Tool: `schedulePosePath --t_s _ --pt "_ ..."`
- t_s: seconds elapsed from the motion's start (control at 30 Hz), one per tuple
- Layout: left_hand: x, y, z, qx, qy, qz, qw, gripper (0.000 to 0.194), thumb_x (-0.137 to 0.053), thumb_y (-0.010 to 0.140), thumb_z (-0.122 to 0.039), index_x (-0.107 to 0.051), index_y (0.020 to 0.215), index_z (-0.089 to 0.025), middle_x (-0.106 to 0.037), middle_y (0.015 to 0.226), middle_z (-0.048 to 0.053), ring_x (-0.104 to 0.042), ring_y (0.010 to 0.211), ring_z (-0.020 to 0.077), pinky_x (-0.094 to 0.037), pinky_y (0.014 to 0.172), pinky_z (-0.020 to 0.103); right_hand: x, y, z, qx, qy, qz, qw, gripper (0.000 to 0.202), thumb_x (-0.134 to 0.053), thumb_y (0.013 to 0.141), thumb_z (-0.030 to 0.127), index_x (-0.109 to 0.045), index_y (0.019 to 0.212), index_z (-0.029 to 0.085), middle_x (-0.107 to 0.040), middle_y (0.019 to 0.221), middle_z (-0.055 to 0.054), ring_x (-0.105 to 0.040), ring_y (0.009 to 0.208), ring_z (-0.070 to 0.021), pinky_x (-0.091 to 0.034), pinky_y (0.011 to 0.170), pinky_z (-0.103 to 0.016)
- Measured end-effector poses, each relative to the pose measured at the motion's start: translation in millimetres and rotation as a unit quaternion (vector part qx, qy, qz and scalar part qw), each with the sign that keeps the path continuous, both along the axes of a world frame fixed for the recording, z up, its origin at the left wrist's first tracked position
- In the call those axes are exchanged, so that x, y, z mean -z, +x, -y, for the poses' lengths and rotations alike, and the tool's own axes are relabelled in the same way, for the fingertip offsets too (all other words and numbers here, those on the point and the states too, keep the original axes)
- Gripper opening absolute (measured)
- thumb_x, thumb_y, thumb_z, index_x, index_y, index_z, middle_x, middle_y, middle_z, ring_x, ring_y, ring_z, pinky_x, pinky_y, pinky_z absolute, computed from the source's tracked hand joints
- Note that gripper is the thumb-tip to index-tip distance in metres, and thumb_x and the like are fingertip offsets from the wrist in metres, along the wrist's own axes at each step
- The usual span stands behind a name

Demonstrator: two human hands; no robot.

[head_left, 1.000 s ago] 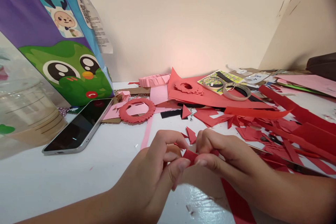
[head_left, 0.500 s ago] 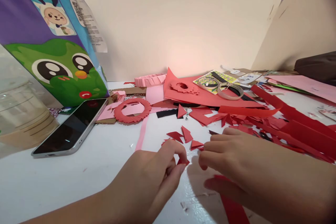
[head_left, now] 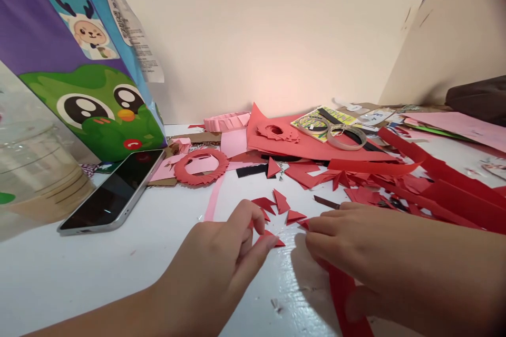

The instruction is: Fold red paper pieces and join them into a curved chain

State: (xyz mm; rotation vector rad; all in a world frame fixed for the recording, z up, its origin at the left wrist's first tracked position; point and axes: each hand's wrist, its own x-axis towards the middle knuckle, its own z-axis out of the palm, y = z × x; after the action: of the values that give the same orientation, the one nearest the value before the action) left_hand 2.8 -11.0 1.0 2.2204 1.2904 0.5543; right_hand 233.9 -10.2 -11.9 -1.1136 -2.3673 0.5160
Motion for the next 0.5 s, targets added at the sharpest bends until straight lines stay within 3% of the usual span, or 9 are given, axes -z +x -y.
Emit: schedulePosePath --t_s 0.07,0.13,0.23,0.3,0.37,0.5 --pt "-1.0 -1.0 0.8 0.016 -0.006 0.047 0.999 0.016 -0.039 0.097 -0.034 -0.044 0.085 -0.025 -0.037 0.05 -0.011 -0.034 0.043 0.0128 -0.024 0.043 0.022 -10.3 -1.9 3.2 -0.036 -0.024 0.098 0.994 0.028 -0.075 0.059 0.002 -0.065 0.067 0.027 -0.069 0.066 0.002 -0.062 0.053 -0.0168 -0.035 0.045 -0.027" --pt "-2.6 -1.8 1.4 0.038 -0.016 0.091 0.995 0.018 -0.04 0.097 -0.033 -0.046 0.082 -0.025 -0.038 0.051 -0.01 -0.034 0.043 0.0119 -0.025 0.044 0.023 -21.6 -8.0 5.3 -0.049 -0.072 0.124 0.988 0.027 -0.07 0.065 0.0 -0.062 0.065 0.026 -0.066 0.061 0.004 -0.057 0.048 -0.0135 -0.032 0.042 -0.024" --pt "-4.3 -1.7 1.7 0.076 -0.031 0.153 0.985 0.018 -0.046 0.093 -0.034 -0.053 0.08 -0.023 -0.049 0.058 -0.007 -0.044 0.05 0.0122 -0.034 0.049 0.023 -31.2 -21.9 3.3 -0.035 -0.135 0.06 0.988 0.018 -0.069 0.073 0.009 -0.062 0.069 0.025 -0.064 0.063 0.004 -0.056 0.051 -0.0125 -0.036 0.043 -0.022" --pt "-3.7 -1.4 1.5 0.086 -0.037 0.182 0.979 0.013 -0.053 0.088 -0.034 -0.056 0.081 -0.023 -0.057 0.067 -0.004 -0.052 0.058 0.0141 -0.041 0.055 0.023 -29.6 -30.9 -0.6 -0.003 -0.177 -0.039 0.983 0.013 -0.067 0.078 0.016 -0.059 0.071 0.023 -0.064 0.066 0.003 -0.056 0.057 -0.0135 -0.041 0.049 -0.023" --pt "-1.5 -1.6 1.0 0.068 -0.051 0.198 0.976 0.008 -0.056 0.087 -0.031 -0.055 0.084 -0.024 -0.061 0.07 -0.002 -0.055 0.061 0.0154 -0.043 0.057 0.024 -23.0 -37.8 -4.4 0.017 -0.251 -0.163 0.954 0.013 -0.065 0.083 0.022 -0.055 0.074 0.022 -0.062 0.068 0.002 -0.057 0.061 -0.0138 -0.044 0.055 -0.025" --pt "4.3 -4.3 -0.8 0.032 -0.107 0.225 0.968 0.012 -0.048 0.097 -0.031 -0.048 0.086 -0.025 -0.064 0.073 -0.001 -0.062 0.067 0.0177 -0.046 0.057 0.026 -8.7 -44.9 -7.1 -0.02 -0.36 -0.375 0.854 0.028 -0.07 0.086 0.037 -0.047 0.078 0.022 -0.061 0.069 0.004 -0.061 0.064 -0.0115 -0.048 0.063 -0.026"
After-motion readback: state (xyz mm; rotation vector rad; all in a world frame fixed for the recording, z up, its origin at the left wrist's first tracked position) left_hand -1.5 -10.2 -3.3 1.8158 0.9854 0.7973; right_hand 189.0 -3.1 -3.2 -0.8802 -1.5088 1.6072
